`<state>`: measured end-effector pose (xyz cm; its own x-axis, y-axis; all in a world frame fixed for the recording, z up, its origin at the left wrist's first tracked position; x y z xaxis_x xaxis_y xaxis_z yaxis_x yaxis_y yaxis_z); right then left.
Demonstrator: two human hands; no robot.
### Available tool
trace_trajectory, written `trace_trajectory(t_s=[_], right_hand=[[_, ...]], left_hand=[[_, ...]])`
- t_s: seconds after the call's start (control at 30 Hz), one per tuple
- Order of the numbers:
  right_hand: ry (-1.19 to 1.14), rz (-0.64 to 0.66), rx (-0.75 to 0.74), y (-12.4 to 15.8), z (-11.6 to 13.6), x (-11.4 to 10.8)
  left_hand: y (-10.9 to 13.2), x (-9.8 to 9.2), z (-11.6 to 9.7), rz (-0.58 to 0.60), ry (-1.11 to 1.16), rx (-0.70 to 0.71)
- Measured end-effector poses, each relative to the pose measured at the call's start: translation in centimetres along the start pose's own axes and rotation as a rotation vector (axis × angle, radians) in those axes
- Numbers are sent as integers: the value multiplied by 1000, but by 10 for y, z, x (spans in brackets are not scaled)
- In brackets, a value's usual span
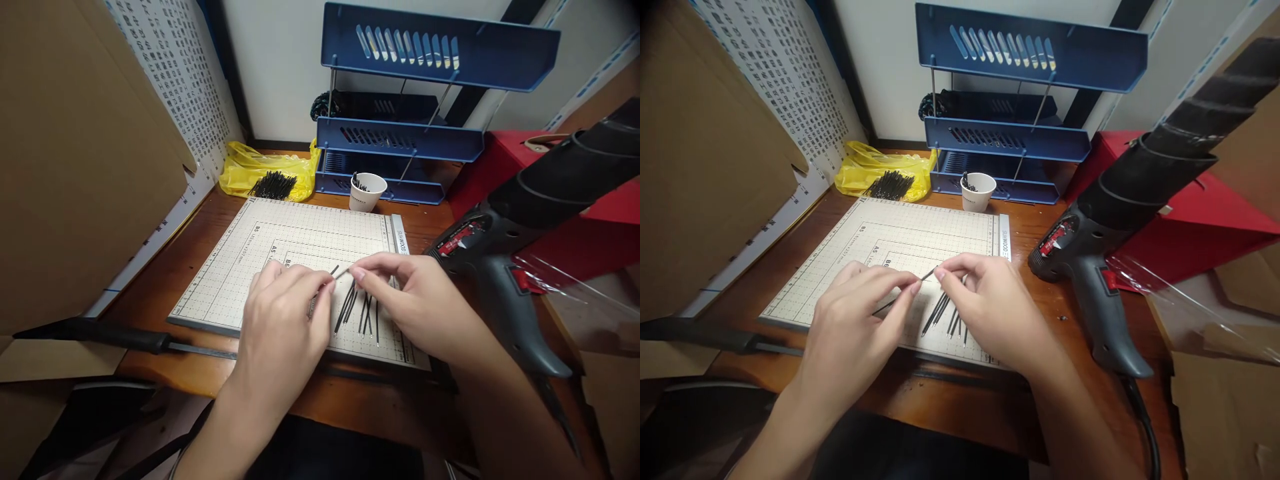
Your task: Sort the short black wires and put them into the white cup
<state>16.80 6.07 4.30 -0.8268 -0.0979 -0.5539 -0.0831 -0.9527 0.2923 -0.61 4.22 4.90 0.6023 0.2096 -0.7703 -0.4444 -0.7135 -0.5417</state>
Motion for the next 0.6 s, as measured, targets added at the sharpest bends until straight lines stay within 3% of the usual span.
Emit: trace_trajectory(t_s=[0.07, 0.13, 0.23, 0.37, 0.47, 0.6], right_hand=[[155, -203, 54, 6, -9, -14], [332, -314, 164, 14, -21, -21], [524, -294, 251, 22, -32, -15], [480, -231, 165, 23, -25, 6], [447, -257, 144, 22, -20, 14], [538, -359, 215, 21, -18, 16]], left_hand=[[0, 2, 9, 11, -137, -69], [-1, 7, 17, 49, -235, -144], [-6, 19, 20, 137, -262, -195], [-10, 31, 11, 192, -114, -164], [-7, 30, 8, 161, 18, -129], [4, 24, 15, 115, 30, -141]])
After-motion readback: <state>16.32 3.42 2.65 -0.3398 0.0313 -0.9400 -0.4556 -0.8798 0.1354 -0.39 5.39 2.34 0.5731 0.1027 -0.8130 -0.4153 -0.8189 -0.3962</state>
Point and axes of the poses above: each hand's wrist, its own y-axis away from the middle knuckle, its own x-axis out of the palm, z = x × y, the point moved 5 cm from there along -y, towards the middle knuckle, and after that the axes turned 15 degrees about x, right-handed, at the moved point
